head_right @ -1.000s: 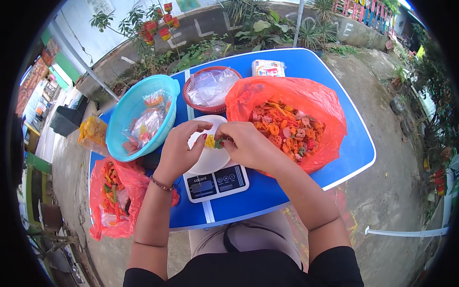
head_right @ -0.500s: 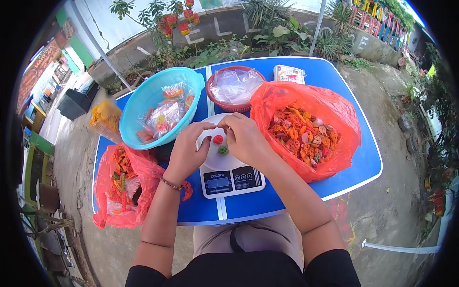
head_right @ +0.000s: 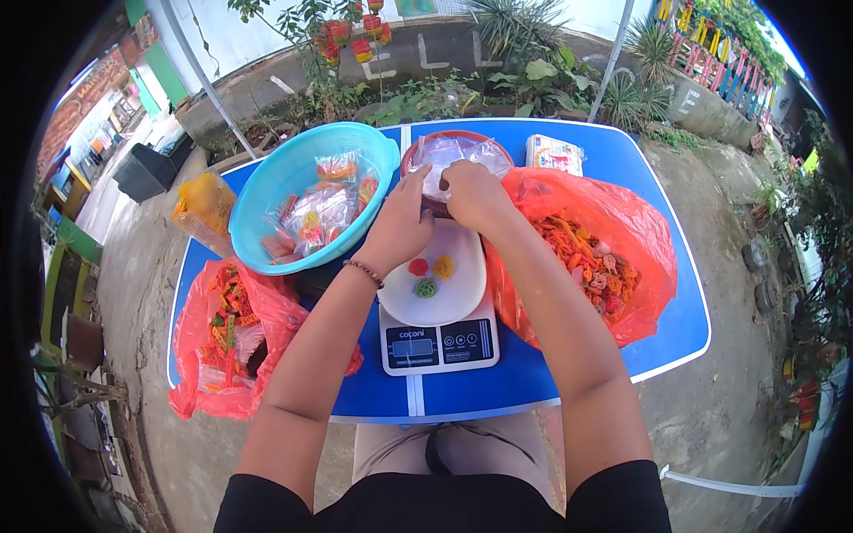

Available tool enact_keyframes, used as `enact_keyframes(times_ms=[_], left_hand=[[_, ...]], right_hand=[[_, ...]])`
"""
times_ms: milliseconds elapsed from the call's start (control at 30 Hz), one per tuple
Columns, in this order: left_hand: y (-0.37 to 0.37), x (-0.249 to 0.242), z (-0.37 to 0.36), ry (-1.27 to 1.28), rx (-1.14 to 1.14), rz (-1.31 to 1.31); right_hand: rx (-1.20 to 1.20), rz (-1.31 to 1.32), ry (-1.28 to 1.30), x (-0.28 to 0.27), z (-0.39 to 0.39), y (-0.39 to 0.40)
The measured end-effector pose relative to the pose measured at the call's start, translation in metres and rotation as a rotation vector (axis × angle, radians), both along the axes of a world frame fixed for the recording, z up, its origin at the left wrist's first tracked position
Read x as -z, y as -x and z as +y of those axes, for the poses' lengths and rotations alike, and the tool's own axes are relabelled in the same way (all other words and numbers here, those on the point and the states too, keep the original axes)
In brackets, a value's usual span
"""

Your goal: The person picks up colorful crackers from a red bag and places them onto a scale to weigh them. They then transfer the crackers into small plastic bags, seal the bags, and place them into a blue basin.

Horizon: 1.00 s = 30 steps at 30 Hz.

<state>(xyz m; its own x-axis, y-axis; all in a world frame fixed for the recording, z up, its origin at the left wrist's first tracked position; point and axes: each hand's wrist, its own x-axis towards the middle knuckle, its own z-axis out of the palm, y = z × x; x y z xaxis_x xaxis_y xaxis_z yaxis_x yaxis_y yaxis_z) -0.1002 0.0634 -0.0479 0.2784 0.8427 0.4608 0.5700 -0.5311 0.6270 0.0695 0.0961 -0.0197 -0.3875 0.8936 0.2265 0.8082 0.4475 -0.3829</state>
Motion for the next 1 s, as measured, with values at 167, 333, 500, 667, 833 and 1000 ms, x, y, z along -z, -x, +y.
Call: enact_keyframes(times_ms=[167, 333, 500, 667, 833, 1000], left_hand=[[-0.004, 0.002, 0.019, 0.067, -0.009, -0.065], [0.0, 0.005, 0.018, -0.014, -0.006, -0.05], [-0.005, -0.007, 0.004, 0.198, 0.002, -0.331], [0.002, -0.011, 0.001, 0.838, 0.086, -1.133], [0.011, -0.018, -0.047, 0.649, 0.079, -1.049], [0.036, -0.007, -0.08, 0.526, 0.08, -0.828]], right_hand=[[0.055, -0.007, 0.099, 0.008, 0.012, 0.004], [0.084, 0.122, -0.143, 0.021, 0.02, -0.003], [0.102, 0.568, -0.226, -0.001, -0.005, 0.0], [-0.149, 0.581, -0.136, -0.018, -0.065, 0.005], [-0.336, 0.533, -0.122, -0.02, -0.111, 0.007], [-0.27, 0.703, 0.041, -0.001, -0.119, 0.01]])
